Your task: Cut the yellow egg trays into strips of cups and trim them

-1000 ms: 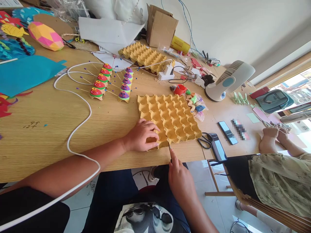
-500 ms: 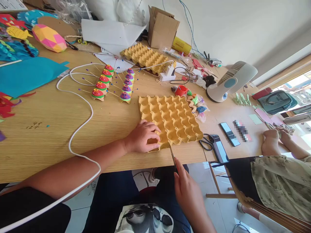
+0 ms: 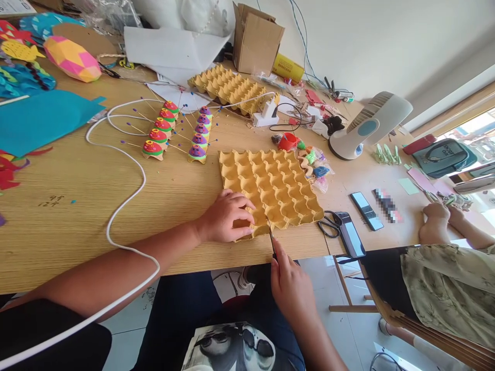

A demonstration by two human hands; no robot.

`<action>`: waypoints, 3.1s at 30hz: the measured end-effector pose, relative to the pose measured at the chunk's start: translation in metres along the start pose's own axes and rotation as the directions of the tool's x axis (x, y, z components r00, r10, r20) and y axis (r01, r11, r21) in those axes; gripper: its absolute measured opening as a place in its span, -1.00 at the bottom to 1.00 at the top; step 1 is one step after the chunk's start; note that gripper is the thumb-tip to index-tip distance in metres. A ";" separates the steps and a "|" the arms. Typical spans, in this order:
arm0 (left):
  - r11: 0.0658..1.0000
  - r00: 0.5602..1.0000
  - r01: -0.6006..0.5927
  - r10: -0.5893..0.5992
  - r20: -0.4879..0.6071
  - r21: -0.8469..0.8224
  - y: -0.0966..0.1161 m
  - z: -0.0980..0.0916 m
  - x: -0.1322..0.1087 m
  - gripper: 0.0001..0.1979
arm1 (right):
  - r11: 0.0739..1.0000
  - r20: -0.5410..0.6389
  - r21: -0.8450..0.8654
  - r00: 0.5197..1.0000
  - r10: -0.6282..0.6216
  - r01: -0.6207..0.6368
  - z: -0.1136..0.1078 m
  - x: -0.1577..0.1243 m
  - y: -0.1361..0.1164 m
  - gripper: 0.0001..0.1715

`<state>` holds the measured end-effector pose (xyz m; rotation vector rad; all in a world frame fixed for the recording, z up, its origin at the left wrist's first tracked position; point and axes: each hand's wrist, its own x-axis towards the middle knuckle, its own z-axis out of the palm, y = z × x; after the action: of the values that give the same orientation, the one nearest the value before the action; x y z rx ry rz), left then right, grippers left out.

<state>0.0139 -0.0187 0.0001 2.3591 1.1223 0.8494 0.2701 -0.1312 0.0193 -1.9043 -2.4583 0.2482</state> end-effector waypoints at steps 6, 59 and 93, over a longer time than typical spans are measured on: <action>1.000 1.000 0.001 -0.001 0.006 -0.004 0.001 -0.002 0.001 -0.85 | 0.998 0.046 -0.068 0.999 -0.005 0.008 -0.002 0.005 -0.005 -0.38; 1.000 1.000 0.015 -0.016 0.017 0.014 0.003 -0.002 -0.003 -0.85 | 0.966 0.284 -0.195 0.953 -0.109 0.169 -0.052 0.034 -0.005 -0.29; 0.997 1.000 0.001 -0.002 0.006 0.079 0.002 -0.004 -0.003 -0.86 | 0.970 -0.036 0.187 0.988 -0.152 0.156 -0.029 -0.022 0.027 -0.40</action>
<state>0.0110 -0.0223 0.0029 2.4227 1.1753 0.8109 0.3050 -0.1428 0.0455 -1.6252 -2.4524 0.4375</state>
